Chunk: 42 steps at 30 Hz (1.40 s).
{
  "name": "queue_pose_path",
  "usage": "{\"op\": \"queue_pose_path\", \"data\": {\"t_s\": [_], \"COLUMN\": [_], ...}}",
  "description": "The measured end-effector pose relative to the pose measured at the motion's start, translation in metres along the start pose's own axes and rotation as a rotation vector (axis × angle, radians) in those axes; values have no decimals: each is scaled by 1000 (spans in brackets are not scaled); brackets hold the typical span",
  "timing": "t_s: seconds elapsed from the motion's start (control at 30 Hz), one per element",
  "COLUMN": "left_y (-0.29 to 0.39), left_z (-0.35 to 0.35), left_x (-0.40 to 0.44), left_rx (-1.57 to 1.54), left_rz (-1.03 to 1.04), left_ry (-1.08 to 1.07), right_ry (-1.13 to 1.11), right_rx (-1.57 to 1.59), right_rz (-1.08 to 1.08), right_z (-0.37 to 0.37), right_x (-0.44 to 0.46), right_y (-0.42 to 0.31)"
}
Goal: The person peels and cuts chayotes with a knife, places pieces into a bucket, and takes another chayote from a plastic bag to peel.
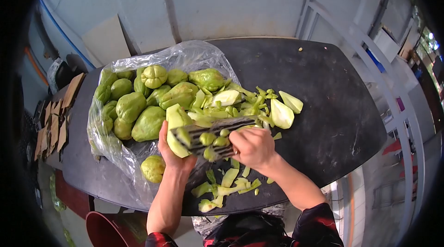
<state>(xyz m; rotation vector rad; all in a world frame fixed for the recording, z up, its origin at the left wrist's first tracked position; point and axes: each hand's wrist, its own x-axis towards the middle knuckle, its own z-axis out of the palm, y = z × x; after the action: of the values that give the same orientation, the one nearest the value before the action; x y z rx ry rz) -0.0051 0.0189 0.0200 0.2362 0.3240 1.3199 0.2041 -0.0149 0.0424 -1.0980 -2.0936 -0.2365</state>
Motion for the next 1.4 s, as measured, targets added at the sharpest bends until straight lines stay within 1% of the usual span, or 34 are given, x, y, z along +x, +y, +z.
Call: {"op": "queue_pose_path", "data": {"t_s": [0.03, 0.07, 0.1, 0.13, 0.23, 0.3, 0.37, 0.4, 0.43, 0.47, 0.53, 0.57, 0.6, 0.67, 0.7, 0.77, 0.8, 0.87, 0.9, 0.93, 1.0, 1.03, 1.07, 1.1, 1.13, 1.17, 1.2, 1.27, 1.33, 1.4], "left_y": [1, 3, 6, 8, 6, 4, 4, 4, 0, -2, -2, 2, 2, 1, 2, 2, 2, 7, 3, 3, 2, 1, 2, 5, 8, 0, 1, 7, 7, 4], "left_z": [-5, -10, -13, -12, -11, -6, -9, -10, -7, 1, 7, -7, -11, -16, -16, -15, -15, -6, 7, 10, 12, 2, -14, -33, -18, 2, 5, -18, -19, -14], "left_x": [0, 2, 5, 3, 1, -4, -3, -2, -1, -2, -4, -2, -1, 2, 2, 1, 1, -7, -12, -14, -14, -11, -3, 4, 4, -3, -2, 3, 4, 2], "left_rx": [57, 117, 63, -90, -65, -23, 0, 22, 73, 204, 229, 211, 212, 252, 249, 177, 143, 81, 105, 106, 230, 228, 228, 120, 10, 230, 264, 276, 287, 290], "left_rz": [-18, -35, -93, -208, -211, -196, -189, -181, -163, -67, -33, -81, -83, -56, -50, -102, -132, -172, -149, -151, -102, -102, -103, -172, -243, -30, 7, -54, -52, -42], "left_ry": [-22, -49, -34, -166, -196, -95, -110, -125, -57, 6, -76, -201, -206, -190, -186, -160, -147, -137, -91, -90, -64, -62, -62, -192, -321, -80, -127, -235, -268, -285], "right_ry": [33, 16, 24, 33, 75, 78, 79, 75, 72, 50, -27, -36, -37, -20, -23, -5, 36, 98, 50, 37, 83, 83, 83, 82, 69, 46, 25, 10, 21, -6], "right_rx": [49, 64, 53, 36, 75, 58, 43, 14, -16, 18, 34, 100, 117, 115, 114, 140, 203, 194, 172, 185, 138, 137, 135, 133, 153, 115, 79, 66, 50, 59], "right_rz": [-51, -82, -117, -153, -171, -175, -181, -158, -134, -94, 98, 174, 200, 183, 131, 11, -69, -189, -198, -199, -209, -208, -190, -171, -115, -44, 24, 168, 166, 121], "right_z": [2, 2, 1, -1, -3, -2, -1, 2, 5, 7, 16, 19, 19, 17, 12, 3, -1, -6, -12, -14, -10, -9, -8, -6, 0, 8, 15, 27, 20, 11], "right_x": [1, 0, 2, 5, 11, 10, 9, 8, 7, 7, 0, -2, -2, -3, -1, 5, 9, 11, 12, 11, 6, 6, 8, 10, 10, 6, 3, -5, -2, 0], "right_y": [-6, -11, -16, -20, -34, -36, -32, -25, -16, -6, 14, 25, 29, 28, 22, 4, -5, -21, -28, -34, -38, -35, -29, -22, -11, 1, 13, 35, 36, 25]}}
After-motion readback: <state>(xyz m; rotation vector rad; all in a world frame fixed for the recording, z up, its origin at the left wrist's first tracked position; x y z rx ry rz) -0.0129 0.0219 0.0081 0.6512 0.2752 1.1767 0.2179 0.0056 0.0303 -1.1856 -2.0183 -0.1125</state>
